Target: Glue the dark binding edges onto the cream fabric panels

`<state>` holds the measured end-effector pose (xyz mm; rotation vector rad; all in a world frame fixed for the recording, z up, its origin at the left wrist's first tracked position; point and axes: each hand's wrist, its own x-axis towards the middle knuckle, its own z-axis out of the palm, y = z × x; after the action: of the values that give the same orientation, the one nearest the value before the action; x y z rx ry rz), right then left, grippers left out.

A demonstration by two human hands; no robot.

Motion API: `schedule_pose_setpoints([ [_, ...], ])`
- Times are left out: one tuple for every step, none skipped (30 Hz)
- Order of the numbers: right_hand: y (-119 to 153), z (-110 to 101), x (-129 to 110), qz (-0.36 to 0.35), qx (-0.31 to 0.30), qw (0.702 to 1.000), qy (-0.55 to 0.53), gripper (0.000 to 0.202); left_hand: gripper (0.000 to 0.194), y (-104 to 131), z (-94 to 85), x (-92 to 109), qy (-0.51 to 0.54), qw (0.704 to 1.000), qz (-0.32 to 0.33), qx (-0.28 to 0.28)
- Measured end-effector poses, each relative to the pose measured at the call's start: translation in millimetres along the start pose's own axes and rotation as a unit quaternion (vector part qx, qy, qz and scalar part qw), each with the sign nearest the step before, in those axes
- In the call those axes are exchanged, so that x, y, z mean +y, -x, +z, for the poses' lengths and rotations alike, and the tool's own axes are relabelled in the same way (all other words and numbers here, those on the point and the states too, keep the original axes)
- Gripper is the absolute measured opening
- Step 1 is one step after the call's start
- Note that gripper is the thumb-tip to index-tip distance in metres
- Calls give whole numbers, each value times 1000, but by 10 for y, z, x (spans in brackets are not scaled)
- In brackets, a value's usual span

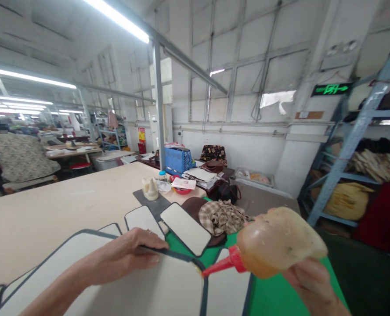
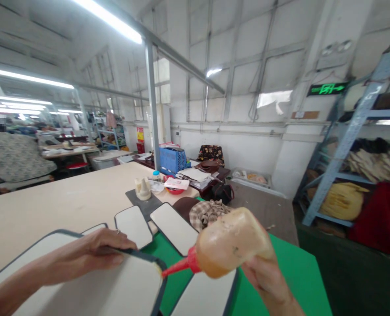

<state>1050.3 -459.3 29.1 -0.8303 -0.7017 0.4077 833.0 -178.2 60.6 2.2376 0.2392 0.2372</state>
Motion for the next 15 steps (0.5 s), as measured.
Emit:
schedule_pose_setpoints([
  [6,-40,12,-9,2,1000,1,48,27,-22,9,-29,-3,1000,2,3],
  [16,-87,24,-17,15,1000,0,49,28,-50,20,-61,-5,1000,2,5],
  [32,-139,36,-28,42,999,-1,52,28,-84,35,-96,-5,1000,3,7],
  [53,-191,43,-39,75,996,-3,55,28,-124,53,-132,-3,1000,7,11],
  [78,-243,43,-45,101,994,-2,58,28,-171,72,-165,3,1000,13,15],
  [104,-291,36,-47,118,992,1,61,28,-222,92,-191,11,1000,19,18],
  [131,-334,20,-47,124,991,6,62,29,-278,111,-207,20,999,24,18],
  [155,-373,-5,-45,121,992,11,62,30,-339,128,-209,25,999,26,16],
  [178,-406,-35,-45,117,992,17,61,31,-402,143,-197,23,999,24,8],
  [200,-434,-71,-48,117,992,24,59,31,-469,157,-171,14,1000,20,-10],
  [221,-458,-109,-55,124,990,32,58,32,-538,170,-133,4,999,15,-28],
  [244,-479,-147,-64,133,988,40,57,34,-608,184,-86,-3,999,13,-41],
  [270,-498,-184,-71,142,986,48,57,36,-678,199,-33,-8,999,11,-48],
  [298,-516,-219,-77,151,984,56,56,38,-748,217,25,-11,998,10,-55],
  [327,-533,-250,-82,158,982,61,56,39,-815,239,87,-11,998,12,-61],
])
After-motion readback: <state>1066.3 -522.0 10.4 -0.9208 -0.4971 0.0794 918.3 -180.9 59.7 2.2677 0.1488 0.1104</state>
